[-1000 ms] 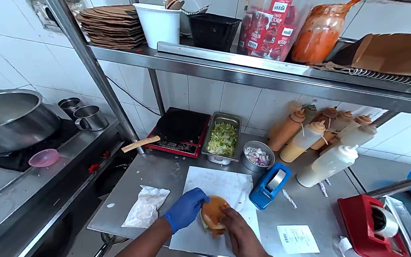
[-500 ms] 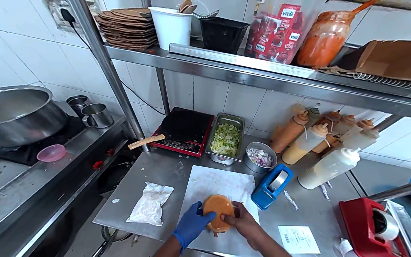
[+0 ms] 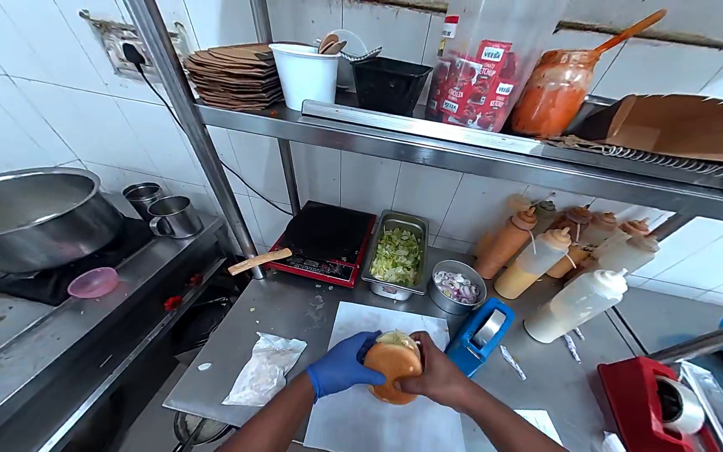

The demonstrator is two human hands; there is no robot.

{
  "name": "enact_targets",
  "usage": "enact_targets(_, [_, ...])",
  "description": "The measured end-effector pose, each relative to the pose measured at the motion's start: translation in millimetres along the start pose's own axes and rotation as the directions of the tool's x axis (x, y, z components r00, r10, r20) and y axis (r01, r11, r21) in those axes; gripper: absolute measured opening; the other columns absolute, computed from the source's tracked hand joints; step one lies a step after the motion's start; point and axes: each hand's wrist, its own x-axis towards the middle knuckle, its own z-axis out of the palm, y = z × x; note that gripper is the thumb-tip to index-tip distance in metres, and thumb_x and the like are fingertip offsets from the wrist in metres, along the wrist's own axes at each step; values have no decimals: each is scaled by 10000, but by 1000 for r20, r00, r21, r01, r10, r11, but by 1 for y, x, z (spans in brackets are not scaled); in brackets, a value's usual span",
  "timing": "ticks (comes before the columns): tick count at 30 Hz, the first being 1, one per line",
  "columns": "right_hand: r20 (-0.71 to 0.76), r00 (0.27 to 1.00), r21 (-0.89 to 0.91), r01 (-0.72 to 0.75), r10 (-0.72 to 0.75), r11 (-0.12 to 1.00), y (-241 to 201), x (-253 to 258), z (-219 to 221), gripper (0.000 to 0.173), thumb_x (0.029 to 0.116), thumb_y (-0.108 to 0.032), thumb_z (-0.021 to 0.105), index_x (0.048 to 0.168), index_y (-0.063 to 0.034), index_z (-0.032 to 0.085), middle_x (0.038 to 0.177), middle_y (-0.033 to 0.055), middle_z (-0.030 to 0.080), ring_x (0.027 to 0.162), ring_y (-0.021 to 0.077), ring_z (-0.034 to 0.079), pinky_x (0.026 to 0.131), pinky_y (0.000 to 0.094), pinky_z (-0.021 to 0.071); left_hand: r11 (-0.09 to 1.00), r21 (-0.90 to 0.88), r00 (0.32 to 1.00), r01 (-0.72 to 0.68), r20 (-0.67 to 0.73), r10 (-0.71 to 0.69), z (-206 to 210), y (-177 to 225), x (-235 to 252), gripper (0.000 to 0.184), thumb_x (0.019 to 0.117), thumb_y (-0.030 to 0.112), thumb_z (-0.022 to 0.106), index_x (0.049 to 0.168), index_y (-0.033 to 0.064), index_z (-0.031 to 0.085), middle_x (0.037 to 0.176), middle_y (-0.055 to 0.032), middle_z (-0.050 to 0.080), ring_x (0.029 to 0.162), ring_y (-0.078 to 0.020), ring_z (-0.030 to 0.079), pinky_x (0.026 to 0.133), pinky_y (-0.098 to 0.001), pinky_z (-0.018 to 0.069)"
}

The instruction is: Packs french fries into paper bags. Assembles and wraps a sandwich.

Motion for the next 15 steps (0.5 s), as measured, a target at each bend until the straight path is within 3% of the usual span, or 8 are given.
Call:
enact_targets(1, [-49, 990, -212, 121, -135, 970, -2, 0, -3, 865, 702, -249, 895, 1399, -61, 419, 1255, 108, 632, 1149, 202, 648, 994, 387, 558, 989, 134, 998, -59, -14, 62, -3, 6, 6, 926, 740, 186, 903, 1522, 70, 421, 1432, -113, 567, 1261, -191, 594, 1075, -363, 508])
enact_targets(3, [-81, 887, -554, 339, -455, 760, 11, 5, -2, 729, 742, -225, 858, 1358, -35, 518, 1365, 158, 604, 1302, 320, 560, 1113, 486, 463, 897, 402, 973, -185, -53, 224, -3, 8, 18, 815, 759, 172, 886, 1461, 72, 486, 1456, -122, 536, 1322, -213, 536, 1142, -358, 436])
enact_targets(5, [-34, 705, -770, 434, -709, 468, 40, 15, 3, 619, 716, -176, 874, 1261, -55, 607, 1377, 192, 616, 1297, 415, 570, 1073, 581, 479, 781, 582, 935, -226, -95, 342, 3, -1, 27, 681, 757, 96, 841, 1381, 77, 568, 1422, -144, 570, 1382, -282, 492, 1200, -423, 364])
enact_targets(7, [16, 579, -865, 417, -815, 279, 71, 24, 11, 493, 708, -126, 844, 1153, -110, 632, 1334, 170, 640, 1230, 394, 619, 982, 564, 537, 694, 688, 919, -212, -100, 380, 12, -21, 31, 610, 785, 52, 788, 1365, 97, 603, 1410, -159, 585, 1404, -326, 475, 1218, -454, 330])
enact_targets(10, [54, 605, -881, 404, -794, 248, 100, 20, 34, 399, 770, -109, 795, 1139, -139, 647, 1357, 156, 631, 1243, 367, 620, 984, 538, 545, 623, 754, 902, -207, -99, 420, 23, -58, 26, 577, 788, 3, 753, 1340, 121, 631, 1369, -172, 611, 1369, -354, 510, 1195, -484, 361])
enact_targets(13, [106, 654, -861, 438, -749, 260, 107, 1, 47, 359, 879, -301, 738, 1211, -206, 640, 1444, 131, 570, 1334, 328, 551, 1060, 498, 499, 670, 735, 925, -100, -179, 335, 32, -70, 3, 561, 831, 1, 696, 1367, 150, 625, 1378, -158, 605, 1372, -345, 506, 1183, -493, 372])
enact_targets(15, [92, 706, -802, 471, -702, 368, 98, -12, 43, 426, 914, -467, 702, 1245, -204, 649, 1477, 131, 550, 1377, 323, 515, 1099, 519, 463, 776, 628, 922, 68, -337, 192, 42, -66, -19, 574, 867, 45, 656, 1431, 122, 580, 1427, -165, 576, 1377, -340, 505, 1165, -489, 401])
